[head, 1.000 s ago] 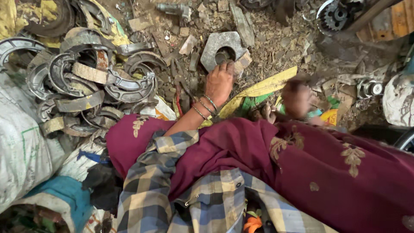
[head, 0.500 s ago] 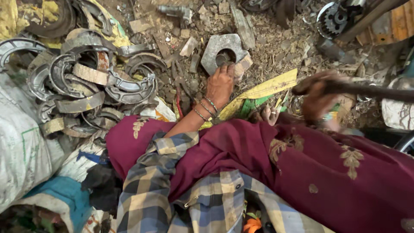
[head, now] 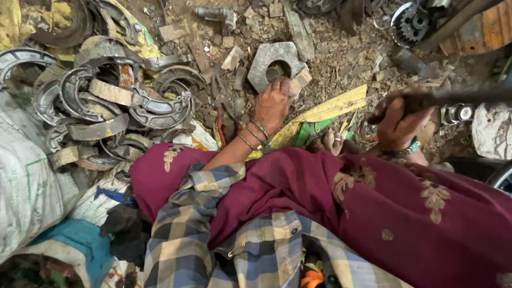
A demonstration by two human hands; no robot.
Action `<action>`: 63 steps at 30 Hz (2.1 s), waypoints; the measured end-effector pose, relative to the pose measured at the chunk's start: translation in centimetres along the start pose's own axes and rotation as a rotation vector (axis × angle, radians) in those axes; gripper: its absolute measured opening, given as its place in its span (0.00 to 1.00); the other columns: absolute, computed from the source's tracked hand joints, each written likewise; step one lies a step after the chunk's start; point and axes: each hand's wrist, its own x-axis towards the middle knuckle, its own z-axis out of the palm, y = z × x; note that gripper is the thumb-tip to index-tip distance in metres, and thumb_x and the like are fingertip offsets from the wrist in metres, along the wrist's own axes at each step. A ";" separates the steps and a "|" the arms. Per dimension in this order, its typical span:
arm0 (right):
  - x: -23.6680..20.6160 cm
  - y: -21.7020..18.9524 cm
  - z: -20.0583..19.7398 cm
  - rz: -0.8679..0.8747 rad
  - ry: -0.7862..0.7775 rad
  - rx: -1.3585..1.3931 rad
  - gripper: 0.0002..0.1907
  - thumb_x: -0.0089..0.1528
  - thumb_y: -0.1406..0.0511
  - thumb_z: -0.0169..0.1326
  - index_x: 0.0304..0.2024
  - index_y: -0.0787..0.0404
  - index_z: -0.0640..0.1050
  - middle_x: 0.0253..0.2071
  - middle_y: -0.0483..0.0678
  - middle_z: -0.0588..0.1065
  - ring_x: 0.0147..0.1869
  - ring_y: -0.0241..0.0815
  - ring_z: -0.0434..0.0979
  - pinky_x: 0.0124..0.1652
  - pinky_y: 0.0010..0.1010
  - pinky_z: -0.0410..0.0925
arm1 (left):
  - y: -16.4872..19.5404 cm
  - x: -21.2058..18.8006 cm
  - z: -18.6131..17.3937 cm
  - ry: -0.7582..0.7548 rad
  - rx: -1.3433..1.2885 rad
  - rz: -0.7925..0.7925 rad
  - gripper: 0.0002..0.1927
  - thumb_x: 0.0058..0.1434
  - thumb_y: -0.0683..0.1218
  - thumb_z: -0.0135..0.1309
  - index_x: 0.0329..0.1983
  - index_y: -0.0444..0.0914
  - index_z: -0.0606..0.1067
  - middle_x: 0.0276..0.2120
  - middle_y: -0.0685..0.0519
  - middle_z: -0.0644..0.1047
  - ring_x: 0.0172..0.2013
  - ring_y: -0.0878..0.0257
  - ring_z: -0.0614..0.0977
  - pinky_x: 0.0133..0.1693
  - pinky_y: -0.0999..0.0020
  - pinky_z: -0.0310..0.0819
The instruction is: The person sits on the ground and uses a hammer to repeatedly strike a metal part placed on a metal anvil. They adjust the part's position between strikes and continue shaping it.
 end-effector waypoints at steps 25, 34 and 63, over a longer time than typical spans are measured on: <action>-5.2 4.0 3.5 0.504 -0.717 -0.801 0.16 0.71 0.60 0.50 0.53 0.67 0.68 0.23 0.51 0.72 0.22 0.49 0.71 0.22 0.45 0.68 | -0.1 0.6 -0.6 -0.072 -0.022 -0.048 0.22 0.59 0.49 0.62 0.52 0.33 0.73 0.44 0.42 0.77 0.44 0.45 0.80 0.40 0.52 0.78; 0.4 -1.1 1.8 -0.015 0.061 0.188 0.08 0.78 0.65 0.49 0.55 0.60 0.66 0.35 0.51 0.73 0.29 0.37 0.72 0.23 0.27 0.70 | 0.4 -0.1 -0.2 0.014 -0.023 -0.018 0.28 0.60 0.49 0.59 0.61 0.33 0.71 0.51 0.41 0.77 0.45 0.46 0.80 0.40 0.54 0.79; -1.6 0.3 1.5 0.107 -0.262 -0.507 0.07 0.80 0.63 0.49 0.54 0.61 0.71 0.34 0.48 0.75 0.27 0.40 0.70 0.27 0.31 0.69 | 0.1 -0.6 0.5 0.001 0.038 -0.008 0.21 0.60 0.41 0.52 0.58 0.35 0.74 0.45 0.44 0.79 0.42 0.49 0.82 0.39 0.56 0.80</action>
